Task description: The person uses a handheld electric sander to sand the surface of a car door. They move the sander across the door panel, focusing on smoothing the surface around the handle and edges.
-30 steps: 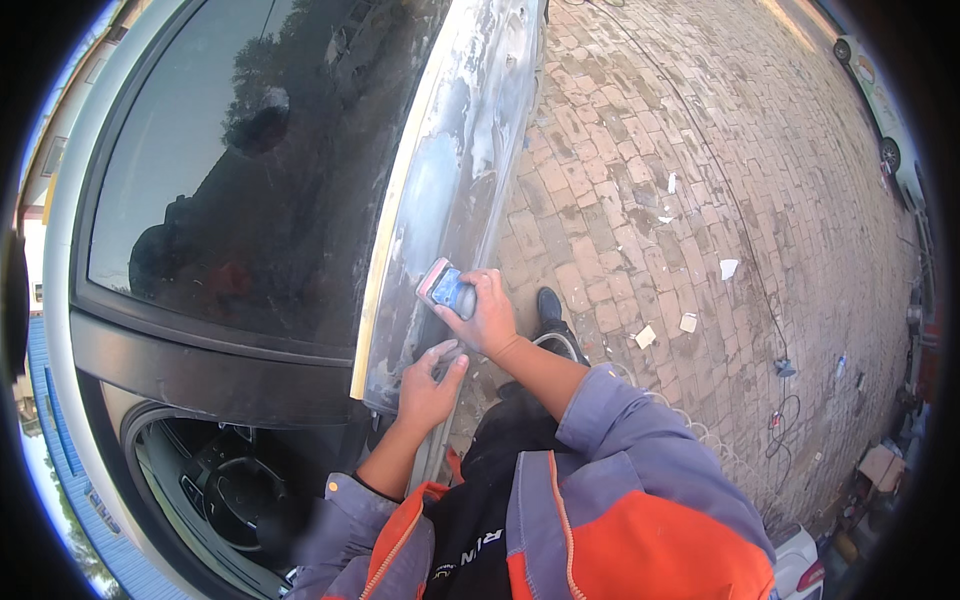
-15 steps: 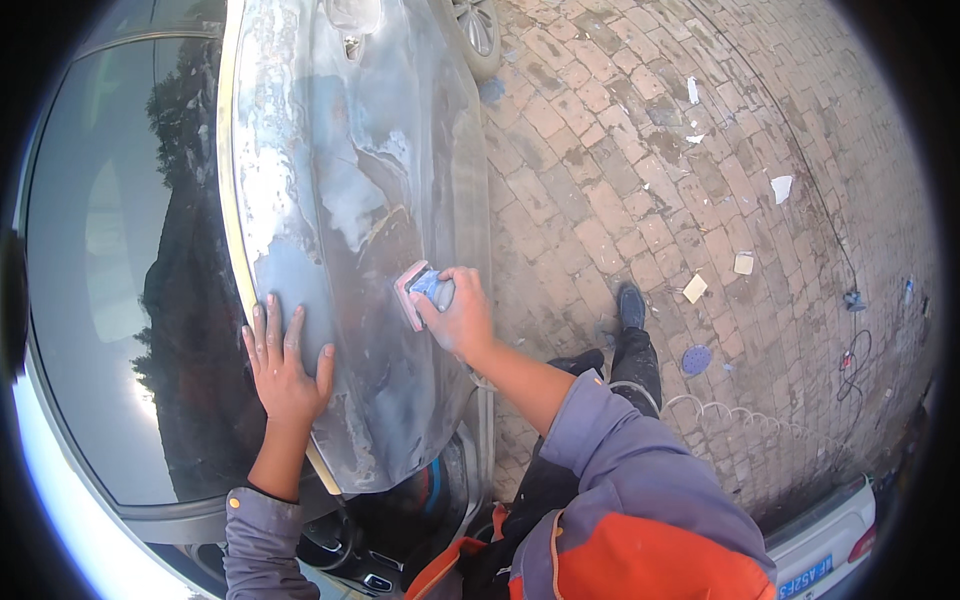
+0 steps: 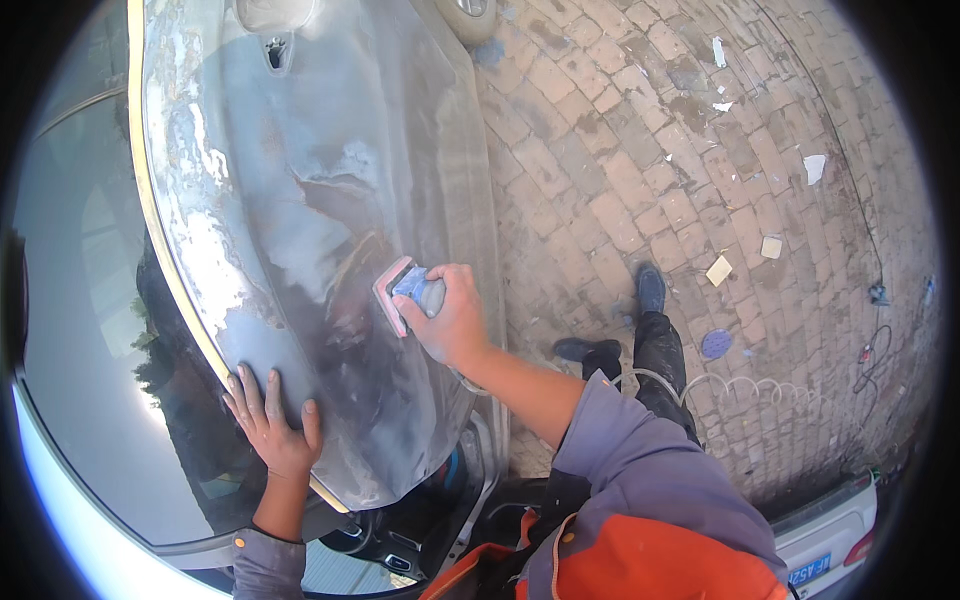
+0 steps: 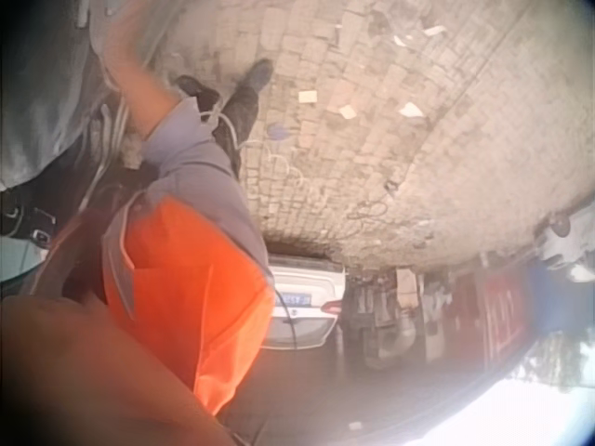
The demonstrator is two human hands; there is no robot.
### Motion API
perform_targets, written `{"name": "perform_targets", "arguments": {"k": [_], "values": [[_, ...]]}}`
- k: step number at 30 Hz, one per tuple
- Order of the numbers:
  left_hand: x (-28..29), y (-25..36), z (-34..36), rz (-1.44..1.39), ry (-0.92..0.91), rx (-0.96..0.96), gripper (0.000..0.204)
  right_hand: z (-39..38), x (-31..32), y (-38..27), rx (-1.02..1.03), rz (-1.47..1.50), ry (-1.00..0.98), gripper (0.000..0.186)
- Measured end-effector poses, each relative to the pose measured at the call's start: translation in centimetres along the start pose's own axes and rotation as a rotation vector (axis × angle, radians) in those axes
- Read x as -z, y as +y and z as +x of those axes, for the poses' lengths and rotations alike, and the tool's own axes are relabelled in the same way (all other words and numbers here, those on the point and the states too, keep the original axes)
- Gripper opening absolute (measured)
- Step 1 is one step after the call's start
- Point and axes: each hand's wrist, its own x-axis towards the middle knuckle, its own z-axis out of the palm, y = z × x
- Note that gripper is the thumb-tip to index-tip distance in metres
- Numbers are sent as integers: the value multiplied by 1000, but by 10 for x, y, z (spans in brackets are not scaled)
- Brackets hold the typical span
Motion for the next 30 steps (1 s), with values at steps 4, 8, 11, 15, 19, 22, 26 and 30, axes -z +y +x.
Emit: {"name": "perform_targets", "arguments": {"k": [4, 8, 11, 15, 19, 22, 26, 30], "values": [[-1, -4, -3, 27, 12, -36, 65, 40, 7, 39, -184, 96, -12, 55], [3, -6, -2, 55, -22, -68, 69, 66, 9, 94, -373, 209, -100, 56], [5, -3, 1, 90, -2, -103, 66, 84, -1, 137, -379, 153, -73, 53], [5, 3, 8, 108, 27, -124, 66, 86, 0, 164, -393, 167, -62, 56], [4, 4, 10, 110, 38, -126, 66, 37, 6, 151, -442, 143, -137, 58], [3, 3, 10, 117, 53, -103, 67, -8, 2, 139, -91, 59, -75, 58], [0, 1, 6, 97, 81, -78, 68, -41, 8, 155, 283, 166, -146, 64], [-7, 2, 0, 129, 192, 15, 75, -24, 6, 205, 465, 233, -205, 65]]}}
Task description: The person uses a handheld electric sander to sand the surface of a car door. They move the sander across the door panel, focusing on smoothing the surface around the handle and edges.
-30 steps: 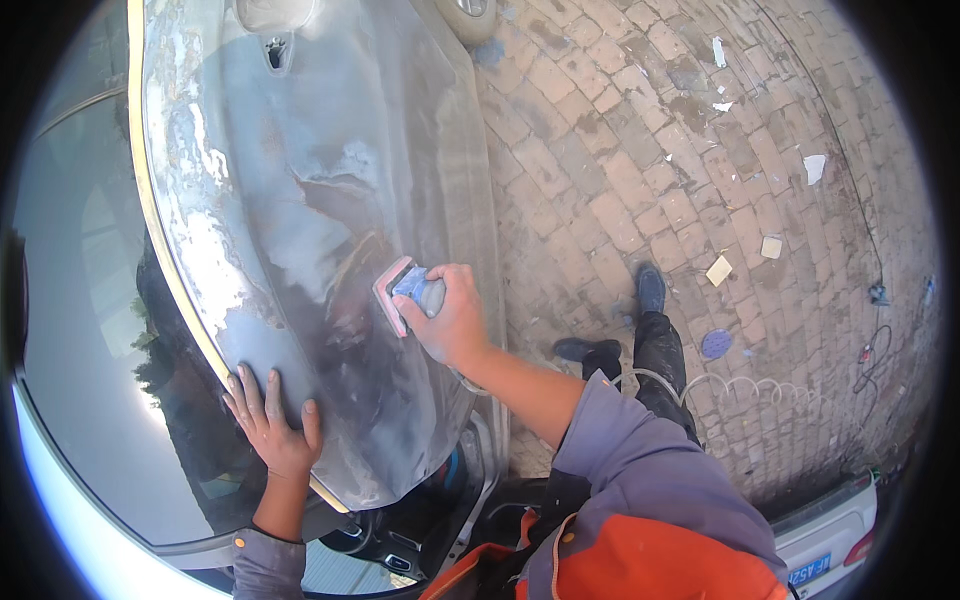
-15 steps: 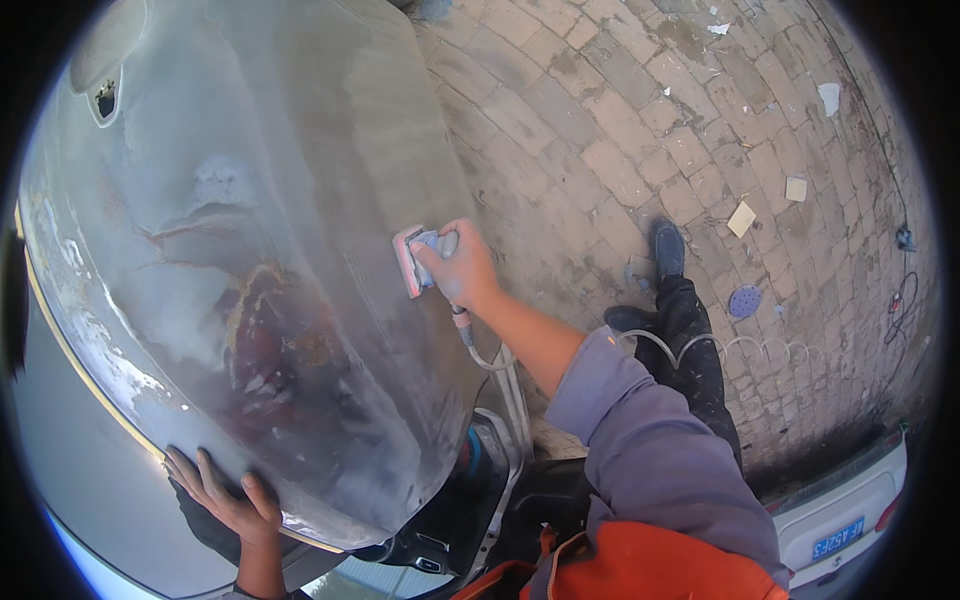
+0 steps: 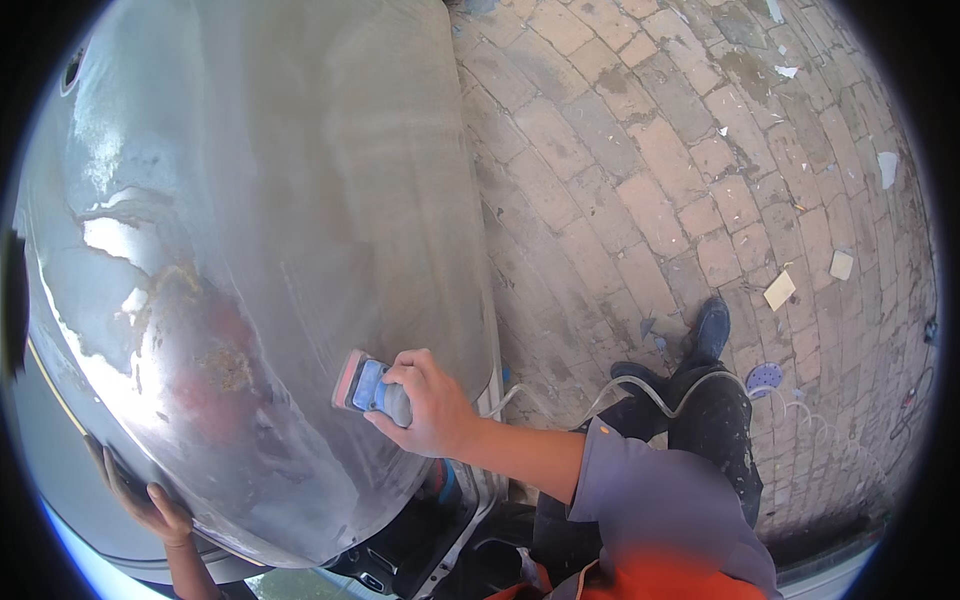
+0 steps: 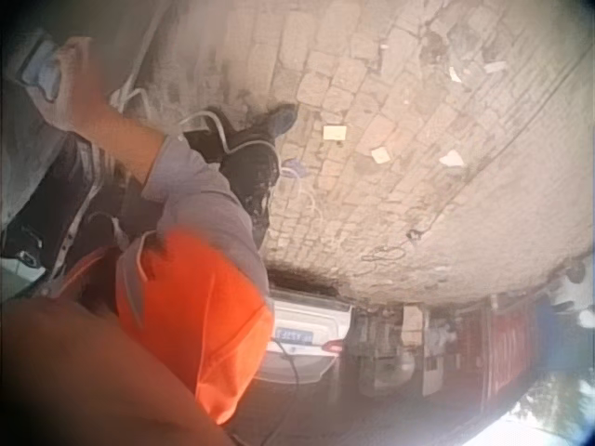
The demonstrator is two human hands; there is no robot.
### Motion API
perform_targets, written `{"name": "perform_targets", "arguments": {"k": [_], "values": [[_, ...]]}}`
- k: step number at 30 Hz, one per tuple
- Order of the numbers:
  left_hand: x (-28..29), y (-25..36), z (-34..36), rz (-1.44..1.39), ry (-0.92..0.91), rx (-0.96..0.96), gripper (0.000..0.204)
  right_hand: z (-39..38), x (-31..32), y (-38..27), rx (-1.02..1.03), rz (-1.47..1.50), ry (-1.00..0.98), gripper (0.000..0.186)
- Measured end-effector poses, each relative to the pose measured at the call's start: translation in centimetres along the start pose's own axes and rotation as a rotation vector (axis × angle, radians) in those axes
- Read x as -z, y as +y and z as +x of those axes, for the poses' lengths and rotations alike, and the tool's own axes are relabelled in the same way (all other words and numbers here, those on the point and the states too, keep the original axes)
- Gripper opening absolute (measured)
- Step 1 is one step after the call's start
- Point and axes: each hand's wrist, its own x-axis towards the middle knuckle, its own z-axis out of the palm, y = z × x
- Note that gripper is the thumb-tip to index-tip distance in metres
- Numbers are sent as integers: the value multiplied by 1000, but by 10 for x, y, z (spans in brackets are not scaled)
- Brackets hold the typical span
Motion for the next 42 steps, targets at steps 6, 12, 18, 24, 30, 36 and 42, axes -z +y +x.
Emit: {"name": "perform_targets", "arguments": {"k": [6, 12, 18, 24, 30, 36, 42], "values": [[-12, -4, -7, 174, 195, 105, 87, -5, 16, 102, -10, -34, -40, 65], [-14, 0, -21, 454, 368, 450, 76, 20, 30, 147, 92, -149, 12, 59], [-43, 48, -71, 344, 365, 623, 81, 18, 19, 118, 211, -86, -47, 59], [-8, 71, -202, 180, 459, 906, 74, -36, 10, 119, 529, -68, -136, 61], [-37, 52, -302, -193, 885, 1270, 85, -66, 36, 183, 528, -294, -249, 49], [-46, 72, -291, -869, 937, 1484, 83, -102, 25, 180, 753, -334, -364, 48], [-53, 82, -287, -789, 1097, 1475, 65, -123, -9, 111, 969, -217, -358, 51]]}}
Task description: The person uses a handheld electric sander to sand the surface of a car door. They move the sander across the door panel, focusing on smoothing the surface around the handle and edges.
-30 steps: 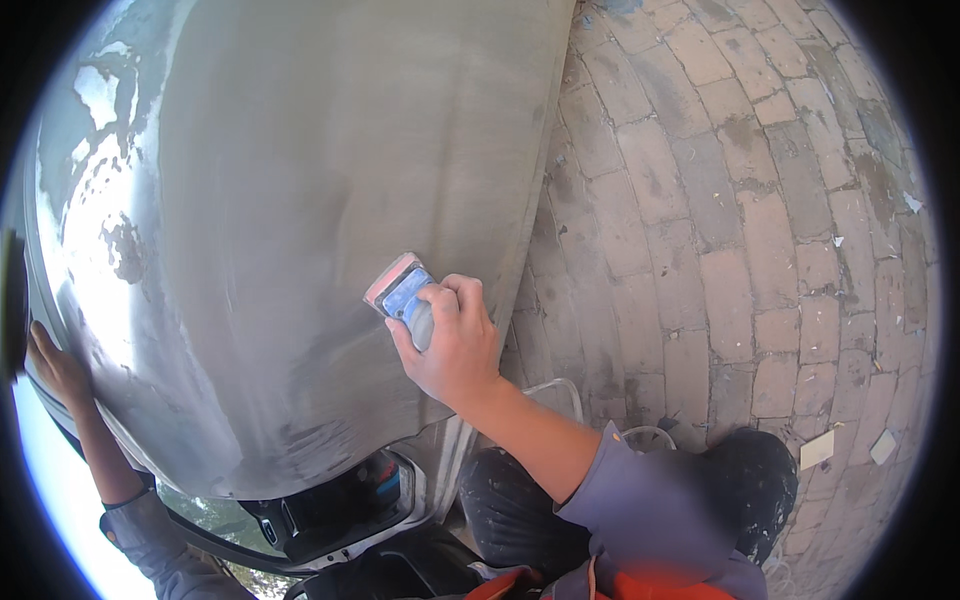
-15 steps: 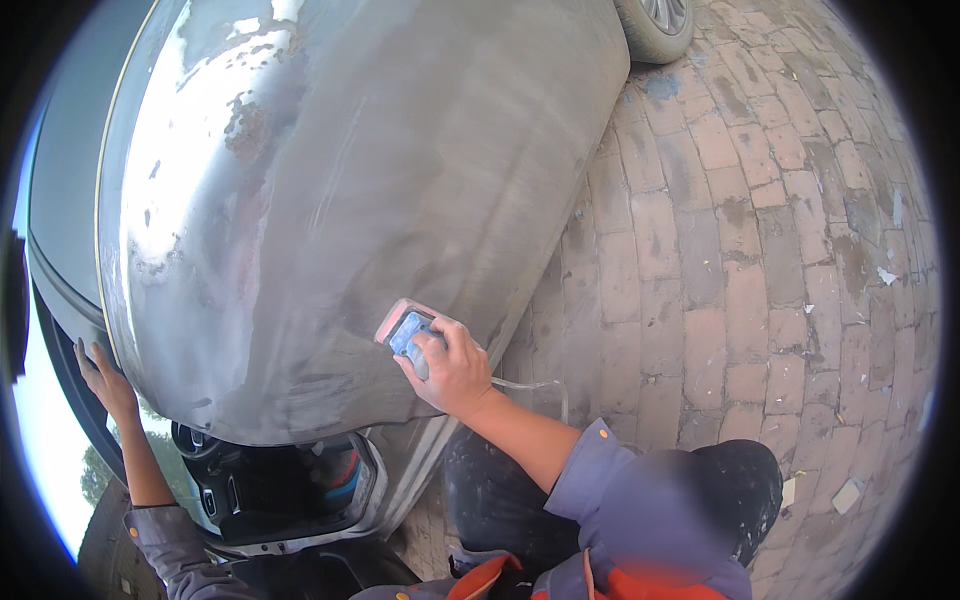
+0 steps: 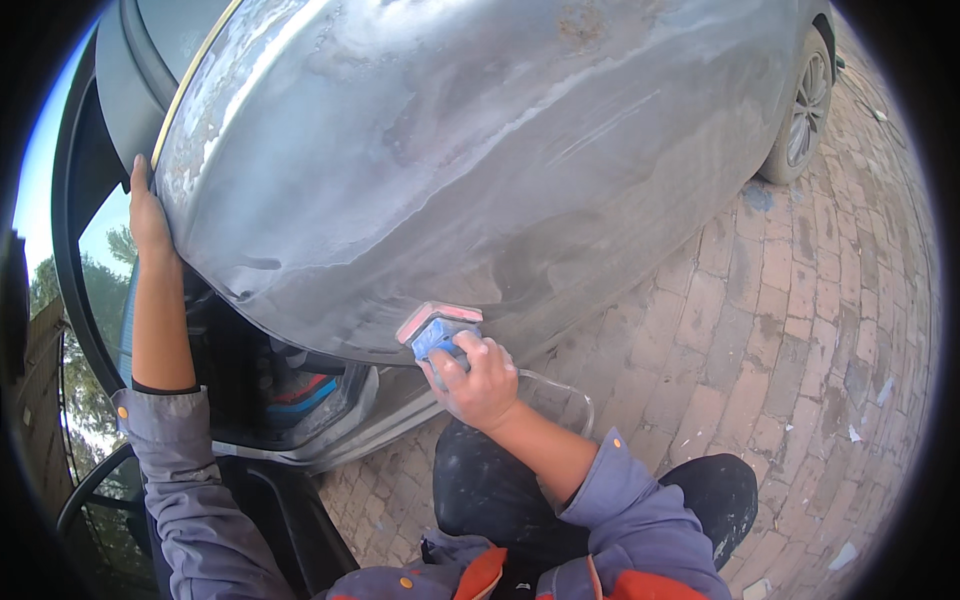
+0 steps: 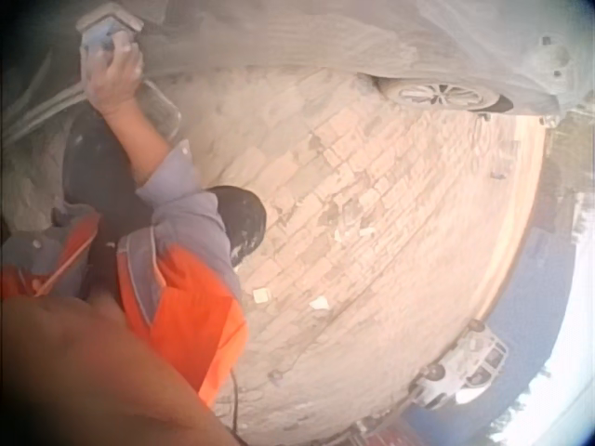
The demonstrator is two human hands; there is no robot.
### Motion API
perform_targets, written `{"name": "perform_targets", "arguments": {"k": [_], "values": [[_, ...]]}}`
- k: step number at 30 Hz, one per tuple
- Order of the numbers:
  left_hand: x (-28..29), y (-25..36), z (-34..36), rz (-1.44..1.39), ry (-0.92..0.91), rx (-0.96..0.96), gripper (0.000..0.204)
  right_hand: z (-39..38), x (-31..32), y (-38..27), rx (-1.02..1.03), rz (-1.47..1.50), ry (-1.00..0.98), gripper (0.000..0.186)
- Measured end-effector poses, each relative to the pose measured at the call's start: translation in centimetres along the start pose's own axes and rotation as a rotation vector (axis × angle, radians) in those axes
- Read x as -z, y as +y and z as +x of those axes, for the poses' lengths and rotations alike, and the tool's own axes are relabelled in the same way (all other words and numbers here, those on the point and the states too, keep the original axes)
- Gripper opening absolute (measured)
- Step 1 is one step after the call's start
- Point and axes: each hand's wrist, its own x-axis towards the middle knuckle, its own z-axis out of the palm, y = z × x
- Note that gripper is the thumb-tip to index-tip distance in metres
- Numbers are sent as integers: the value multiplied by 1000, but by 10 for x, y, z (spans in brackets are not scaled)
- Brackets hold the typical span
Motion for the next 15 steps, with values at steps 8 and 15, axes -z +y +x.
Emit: {"name": "perform_targets", "arguments": {"k": [8, 15], "values": [[16, -35, -41, -94, -123, -24, 84, 56, -12, -85, 73, -14, -29, 51], [40, -79, -122, 84, -163, 5, 83, -24, -31, -74, 93, -11, -40, 52]]}}
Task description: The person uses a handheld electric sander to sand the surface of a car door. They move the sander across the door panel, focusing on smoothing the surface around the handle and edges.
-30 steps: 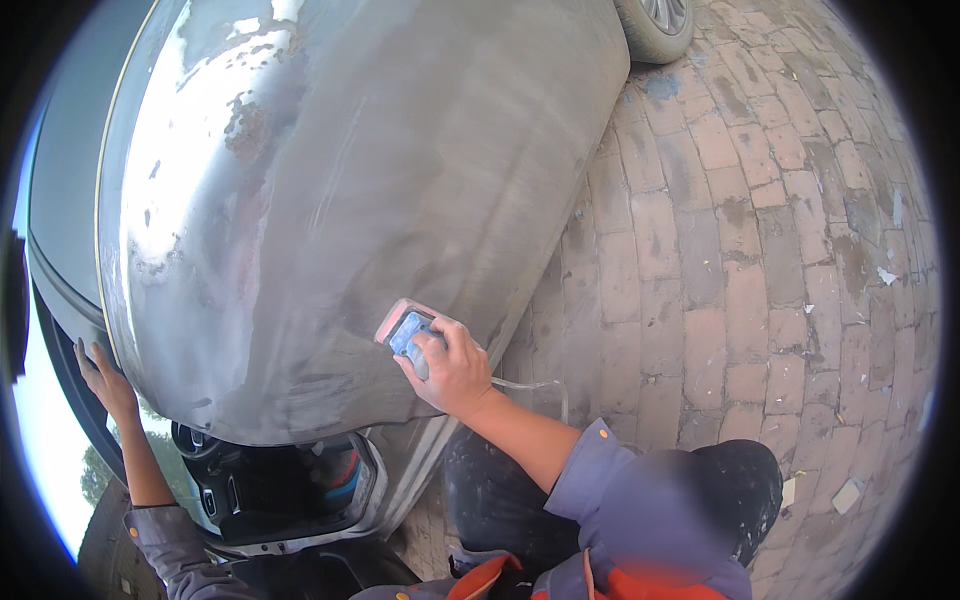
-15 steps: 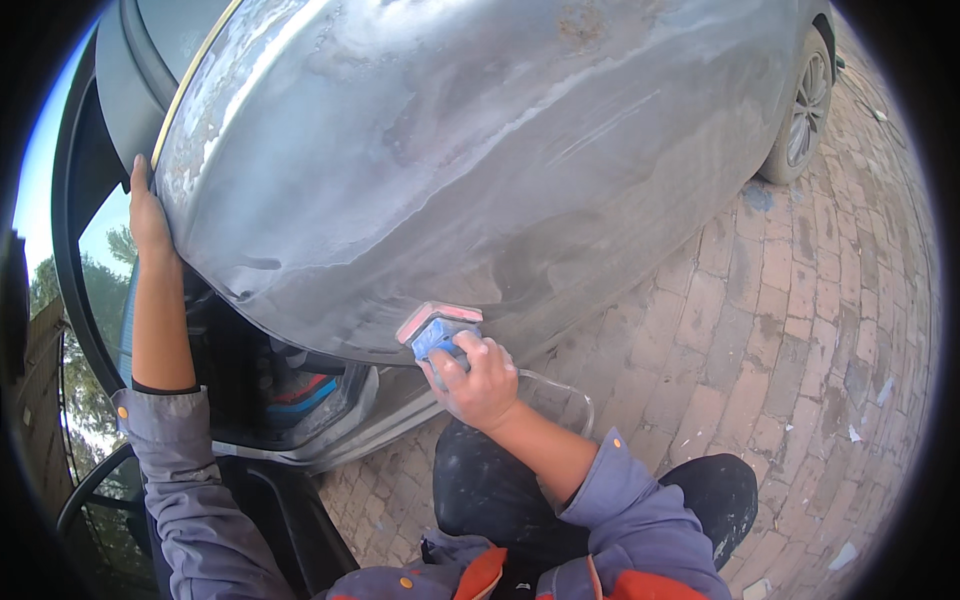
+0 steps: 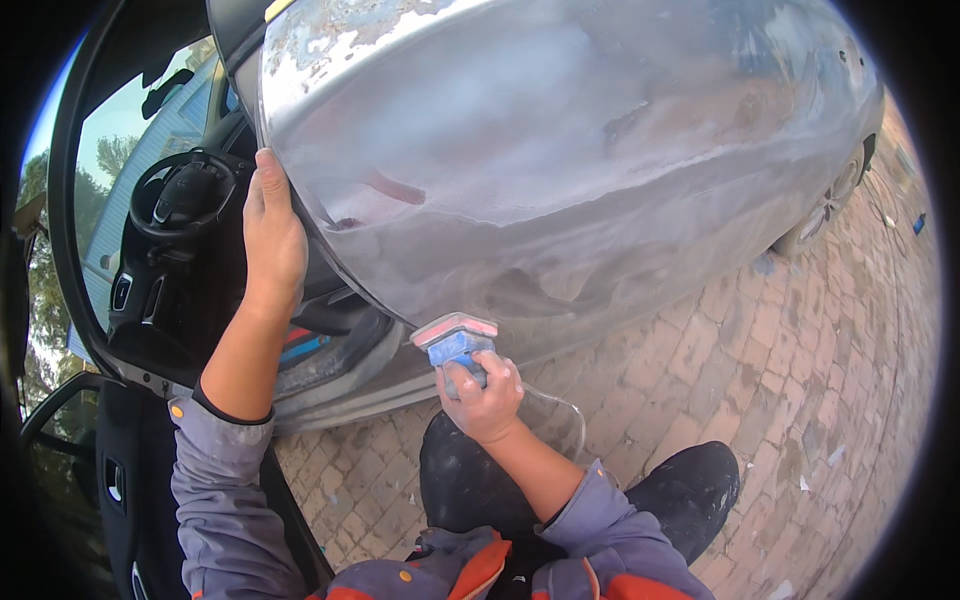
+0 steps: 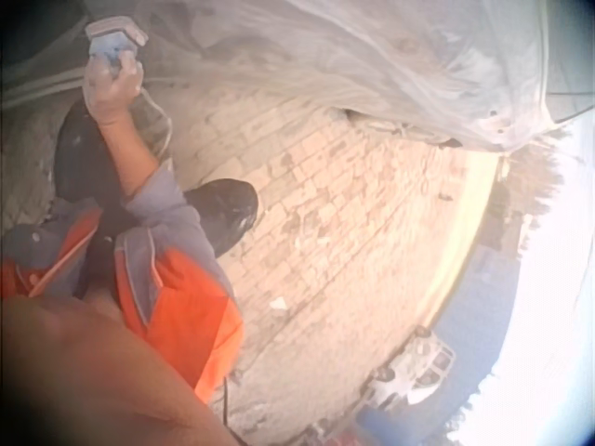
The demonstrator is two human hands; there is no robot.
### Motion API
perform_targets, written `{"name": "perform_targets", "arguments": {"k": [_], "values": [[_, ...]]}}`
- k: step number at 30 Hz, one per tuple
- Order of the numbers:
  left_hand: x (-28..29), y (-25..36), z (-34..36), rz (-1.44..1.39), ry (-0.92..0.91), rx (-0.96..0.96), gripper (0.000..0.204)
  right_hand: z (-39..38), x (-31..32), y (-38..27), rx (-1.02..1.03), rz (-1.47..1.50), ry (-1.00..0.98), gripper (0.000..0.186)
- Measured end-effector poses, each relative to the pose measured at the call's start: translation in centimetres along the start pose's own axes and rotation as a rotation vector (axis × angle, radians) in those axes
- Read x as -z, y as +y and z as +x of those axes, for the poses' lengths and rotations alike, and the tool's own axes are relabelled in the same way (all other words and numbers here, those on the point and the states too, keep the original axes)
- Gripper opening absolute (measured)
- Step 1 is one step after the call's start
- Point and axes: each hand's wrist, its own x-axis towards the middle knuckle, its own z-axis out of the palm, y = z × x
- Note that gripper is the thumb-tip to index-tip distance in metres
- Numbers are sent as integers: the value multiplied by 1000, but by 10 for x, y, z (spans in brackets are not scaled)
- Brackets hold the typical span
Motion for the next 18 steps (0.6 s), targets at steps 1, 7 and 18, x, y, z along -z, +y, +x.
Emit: {"name": "perform_targets", "arguments": {"k": [1, 7, 18], "values": [[1, -2, -1, -7, 3, -60, 82, -9, -4, 2, -17, -32, 6, 54], [20, -3, 7, 20, -145, 3, 77, 8, -6, -22, -28, -49, -18, 53], [42, -4, 23, -526, -712, 369, 101, 171, 20, -97, -67, -132, -96, 48]]}}
